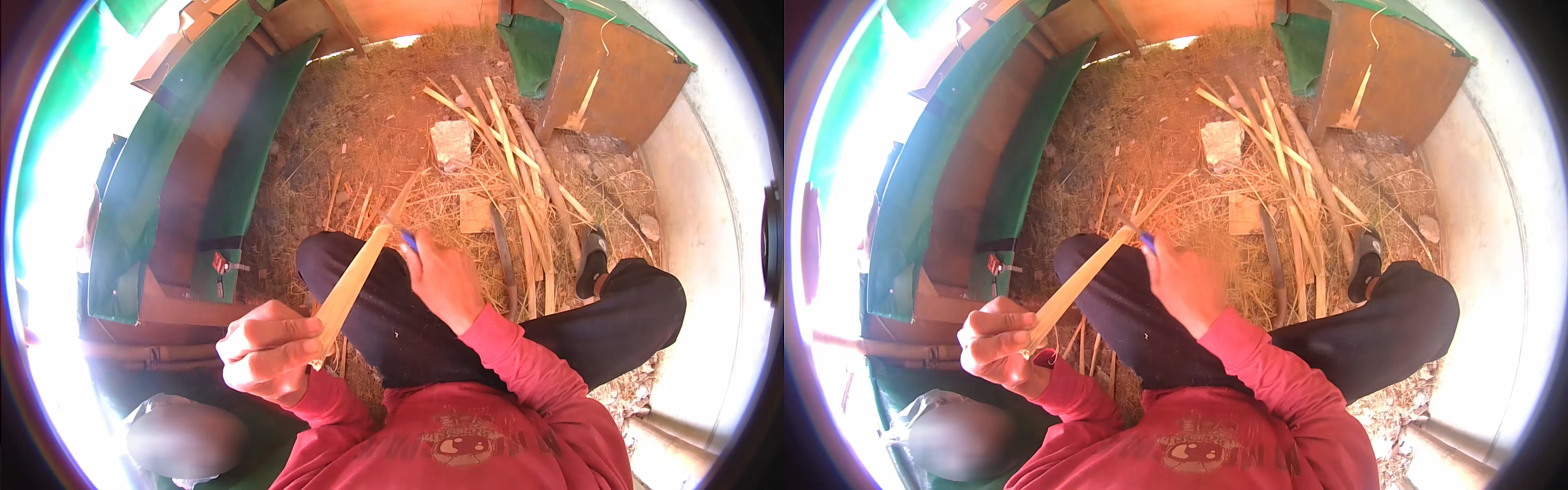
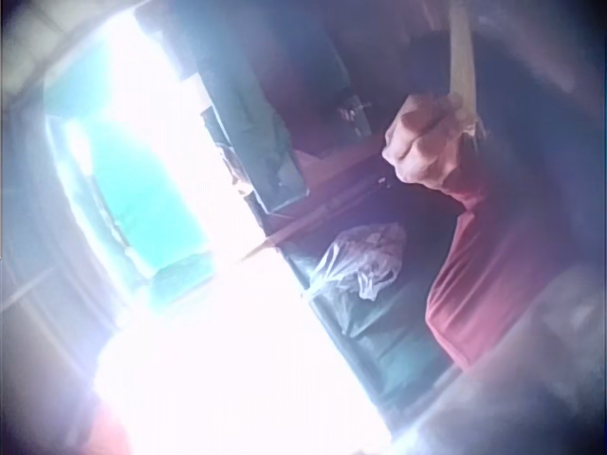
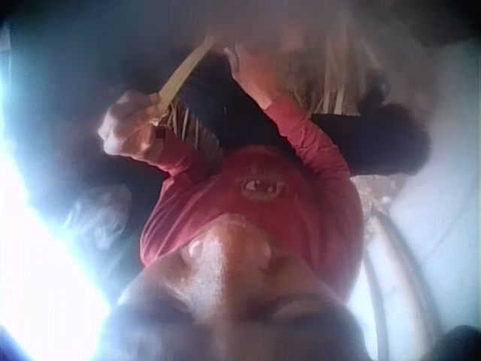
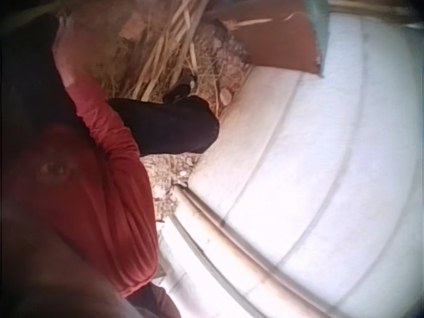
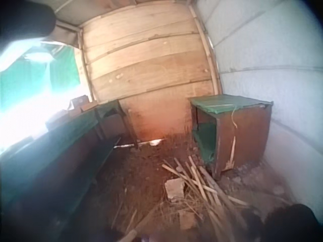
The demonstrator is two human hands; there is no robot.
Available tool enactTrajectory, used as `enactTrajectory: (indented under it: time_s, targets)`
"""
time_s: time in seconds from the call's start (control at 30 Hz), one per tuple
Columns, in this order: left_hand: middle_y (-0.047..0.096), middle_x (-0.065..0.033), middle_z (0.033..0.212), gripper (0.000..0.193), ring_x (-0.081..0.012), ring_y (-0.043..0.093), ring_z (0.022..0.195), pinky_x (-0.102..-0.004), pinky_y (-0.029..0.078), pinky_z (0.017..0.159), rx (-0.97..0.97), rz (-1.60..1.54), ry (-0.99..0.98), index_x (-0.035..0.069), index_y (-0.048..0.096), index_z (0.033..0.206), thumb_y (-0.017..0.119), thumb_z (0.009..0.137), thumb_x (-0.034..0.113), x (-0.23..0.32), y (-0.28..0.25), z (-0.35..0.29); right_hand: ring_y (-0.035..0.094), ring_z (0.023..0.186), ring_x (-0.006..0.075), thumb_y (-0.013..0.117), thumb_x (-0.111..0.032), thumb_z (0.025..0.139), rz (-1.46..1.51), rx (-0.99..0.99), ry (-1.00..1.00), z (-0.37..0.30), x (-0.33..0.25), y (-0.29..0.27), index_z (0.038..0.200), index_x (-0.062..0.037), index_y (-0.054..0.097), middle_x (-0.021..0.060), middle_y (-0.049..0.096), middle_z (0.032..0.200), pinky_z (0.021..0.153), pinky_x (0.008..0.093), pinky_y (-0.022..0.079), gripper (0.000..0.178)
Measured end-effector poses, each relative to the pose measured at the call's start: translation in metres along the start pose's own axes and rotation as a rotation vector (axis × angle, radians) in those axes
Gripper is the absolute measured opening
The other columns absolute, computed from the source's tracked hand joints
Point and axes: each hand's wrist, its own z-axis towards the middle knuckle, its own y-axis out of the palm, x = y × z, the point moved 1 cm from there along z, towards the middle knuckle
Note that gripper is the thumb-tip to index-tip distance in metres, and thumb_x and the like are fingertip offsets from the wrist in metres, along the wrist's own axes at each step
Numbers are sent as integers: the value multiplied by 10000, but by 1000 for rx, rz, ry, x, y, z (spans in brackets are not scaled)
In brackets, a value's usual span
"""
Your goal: The person sits on the ground and uses a knife to shave thin strips of wood from a larger piece of wood. The person holds the wood in their left hand and uses the knife in their right hand to carefully remove layers, creating fine shavings.
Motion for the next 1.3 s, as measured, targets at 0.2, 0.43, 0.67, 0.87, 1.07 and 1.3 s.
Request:
enactTrajectory:
  time_s: [0.2,0.43,0.67,0.87,1.07,1.3]
  targets:
    - [609,-182,730,266,-197,586,515,-277,474,459,222,198,-143,-55,643,837,685,590,-145,12,13,-4,591,534,413,582,-167,936,543,-170,-158,-28,-64,-54,965,-18,498,198,529,540,469,492,426,174]
    - [574,-115,777,244,-129,517,577,-229,435,529,486,352,-276,-27,610,916,753,729,-93,21,27,-18,572,484,404,587,-117,924,386,-199,-133,-32,-76,-50,949,1,465,195,523,523,426,472,431,172]
    - [570,-114,789,274,-127,526,632,-229,441,559,544,339,-378,-19,578,943,735,734,-101,32,34,-26,600,551,391,606,-83,880,367,-158,-263,-39,-86,-51,936,-2,446,190,586,647,460,464,459,187]
    - [513,-81,863,226,-90,525,598,-184,417,492,501,391,-360,-13,536,999,682,835,-65,29,30,-26,597,545,391,602,-89,887,261,-114,-289,-36,-91,-48,943,-2,442,178,573,618,458,463,461,191]
    - [525,-99,875,228,-89,523,603,-193,434,486,413,443,-340,-7,531,976,676,822,-93,31,29,-26,584,499,409,540,-190,955,68,-117,-82,-17,-63,-33,962,-12,461,199,541,523,435,486,448,194]
    - [524,-108,899,226,-94,521,591,-197,441,497,468,388,-347,-6,536,992,673,829,-82,33,33,-32,593,533,432,542,-222,955,185,-123,-162,-27,-75,-37,992,-28,495,221,556,554,463,520,447,203]
